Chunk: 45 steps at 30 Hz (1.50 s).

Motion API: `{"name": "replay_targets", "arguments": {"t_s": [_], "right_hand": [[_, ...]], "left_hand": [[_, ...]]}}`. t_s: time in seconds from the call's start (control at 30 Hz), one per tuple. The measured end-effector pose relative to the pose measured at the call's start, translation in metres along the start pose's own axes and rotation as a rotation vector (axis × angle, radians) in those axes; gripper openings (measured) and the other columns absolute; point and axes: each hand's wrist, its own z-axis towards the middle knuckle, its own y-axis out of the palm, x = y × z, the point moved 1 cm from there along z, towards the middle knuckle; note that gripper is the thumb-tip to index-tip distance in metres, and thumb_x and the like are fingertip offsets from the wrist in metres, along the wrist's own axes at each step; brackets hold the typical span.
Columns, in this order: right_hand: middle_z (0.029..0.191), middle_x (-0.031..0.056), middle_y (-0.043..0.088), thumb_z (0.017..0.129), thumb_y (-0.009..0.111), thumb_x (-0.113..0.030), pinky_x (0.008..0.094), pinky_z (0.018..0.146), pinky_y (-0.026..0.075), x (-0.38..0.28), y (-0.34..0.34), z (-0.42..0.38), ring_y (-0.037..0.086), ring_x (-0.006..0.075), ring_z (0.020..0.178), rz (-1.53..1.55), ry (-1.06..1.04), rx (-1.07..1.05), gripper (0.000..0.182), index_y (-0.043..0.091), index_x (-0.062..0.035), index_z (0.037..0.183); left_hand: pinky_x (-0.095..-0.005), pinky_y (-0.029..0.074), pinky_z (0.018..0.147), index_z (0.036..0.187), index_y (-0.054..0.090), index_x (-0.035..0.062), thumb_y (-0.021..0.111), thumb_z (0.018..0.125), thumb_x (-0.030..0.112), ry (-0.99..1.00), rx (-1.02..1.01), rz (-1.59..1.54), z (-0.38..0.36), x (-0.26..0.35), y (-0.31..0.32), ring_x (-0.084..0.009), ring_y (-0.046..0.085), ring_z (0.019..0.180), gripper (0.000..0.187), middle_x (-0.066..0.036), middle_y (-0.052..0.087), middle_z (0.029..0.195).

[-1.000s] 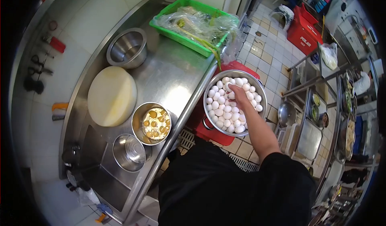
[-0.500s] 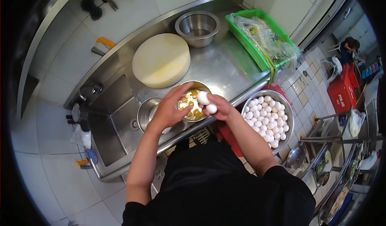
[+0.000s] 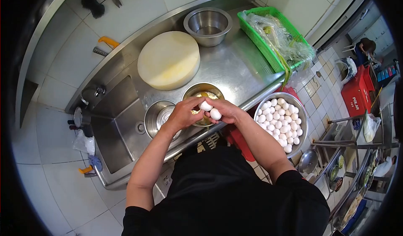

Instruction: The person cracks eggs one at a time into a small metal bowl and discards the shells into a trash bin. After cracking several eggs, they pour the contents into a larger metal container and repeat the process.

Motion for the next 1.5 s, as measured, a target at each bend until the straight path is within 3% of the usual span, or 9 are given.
{"name": "replay_targets", "arguments": {"t_s": [0.6, 0.7, 0.77, 0.9, 1.03, 1.13, 1.2, 1.33, 1.5], "right_hand": [[0.076, 0.0009, 0.058, 0.1, 0.042, -0.054, 0.0251, 0.05, 0.044, -0.051, 0.018, 0.009, 0.055, 0.0094, 0.062, -0.813, -0.062, 0.185, 0.052, 0.061, -0.006, 0.098], [0.087, 0.0122, 0.064, 0.1, 0.04, -0.052, 0.0337, 0.062, 0.053, -0.047, 0.02, 0.01, 0.062, 0.02, 0.073, -0.726, -0.227, 0.223, 0.058, 0.061, 0.0019, 0.103], [0.093, 0.0168, 0.065, 0.1, 0.041, -0.05, 0.0361, 0.071, 0.052, -0.046, 0.022, 0.015, 0.063, 0.0255, 0.081, -0.861, -0.298, 0.305, 0.057, 0.061, 0.0028, 0.105], [0.108, 0.0265, 0.064, 0.1, 0.041, -0.045, 0.0399, 0.091, 0.046, -0.072, 0.059, -0.021, 0.062, 0.0376, 0.104, -1.078, -0.384, 0.299, 0.053, 0.061, 0.0025, 0.112], [0.105, 0.0232, 0.066, 0.101, 0.041, -0.044, 0.0395, 0.087, 0.049, -0.062, 0.039, -0.016, 0.064, 0.0329, 0.1, -1.204, -0.297, 0.371, 0.05, 0.062, -0.0008, 0.113], [0.093, 0.0169, 0.068, 0.101, 0.046, -0.041, 0.0379, 0.082, 0.051, -0.06, 0.02, -0.025, 0.065, 0.0261, 0.09, -0.877, -0.488, 0.411, 0.045, 0.063, 0.0, 0.11], [0.081, 0.0079, 0.064, 0.1, 0.05, -0.037, 0.0347, 0.079, 0.053, -0.063, -0.002, -0.037, 0.063, 0.02, 0.08, -0.228, -0.373, 0.406, 0.039, 0.063, -0.0011, 0.107], [0.098, 0.0099, 0.06, 0.095, 0.054, -0.02, 0.0347, 0.082, 0.054, -0.038, -0.057, -0.049, 0.062, 0.0234, 0.086, 0.281, -0.51, 0.456, 0.03, 0.056, -0.0018, 0.118], [0.107, 0.0112, 0.058, 0.091, 0.053, -0.01, 0.0362, 0.083, 0.055, 0.011, -0.104, -0.071, 0.063, 0.0271, 0.092, 0.295, -0.435, 0.523, 0.036, 0.05, -0.0024, 0.127]], "left_hand": [[-0.036, 0.056, 0.083, 0.113, 0.064, 0.0057, 0.059, 0.079, 0.003, 0.147, 0.182, 0.247, 0.009, -0.023, -0.008, -0.0294, 0.067, 0.095, 0.035, -0.014, 0.066, 0.108], [-0.033, 0.056, 0.086, 0.117, 0.063, 0.007, 0.063, 0.078, -0.001, -0.081, 0.192, -0.005, 0.015, -0.023, 0.0, -0.0204, 0.067, 0.098, 0.04, -0.011, 0.067, 0.112], [-0.0298, 0.052, 0.091, 0.121, 0.06, 0.0044, 0.064, 0.08, -0.002, -0.23, 0.153, -0.423, 0.018, -0.022, 0.005, -0.016, 0.063, 0.102, 0.042, -0.007, 0.064, 0.114], [-0.0273, 0.048, 0.095, 0.123, 0.056, 0.0019, 0.067, 0.08, -0.002, -0.259, 0.127, -0.599, 0.021, -0.021, 0.009, -0.0142, 0.059, 0.103, 0.044, -0.005, 0.061, 0.113], [-0.0297, 0.05, 0.097, 0.117, 0.055, 0.0018, 0.066, 0.083, 0.001, -0.437, 0.187, -0.976, 0.022, -0.032, 0.013, -0.0165, 0.061, 0.104, 0.035, -0.008, 0.06, 0.115], [-0.0337, 0.051, 0.101, 0.111, 0.055, 0.0018, 0.061, 0.085, 0.002, -0.553, 0.258, -1.317, 0.015, -0.038, 0.008, -0.0239, 0.06, 0.11, 0.027, -0.012, 0.059, 0.116], [-0.0365, 0.047, 0.105, 0.115, 0.054, -0.0006, 0.063, 0.083, 0.005, -0.417, 0.332, -1.521, -0.002, -0.037, -0.008, -0.0305, 0.057, 0.117, 0.034, -0.017, 0.059, 0.117], [-0.0416, 0.038, 0.113, 0.123, 0.052, -0.0036, 0.061, 0.084, 0.013, -0.26, 0.46, -1.514, -0.08, -0.031, -0.058, -0.0347, 0.05, 0.124, 0.043, -0.022, 0.055, 0.124], [-0.0398, 0.038, 0.113, 0.123, 0.05, -0.0088, 0.06, 0.086, 0.012, -0.327, 0.905, -1.482, -0.236, -0.045, -0.092, -0.0363, 0.049, 0.125, 0.044, -0.024, 0.054, 0.126]]}}
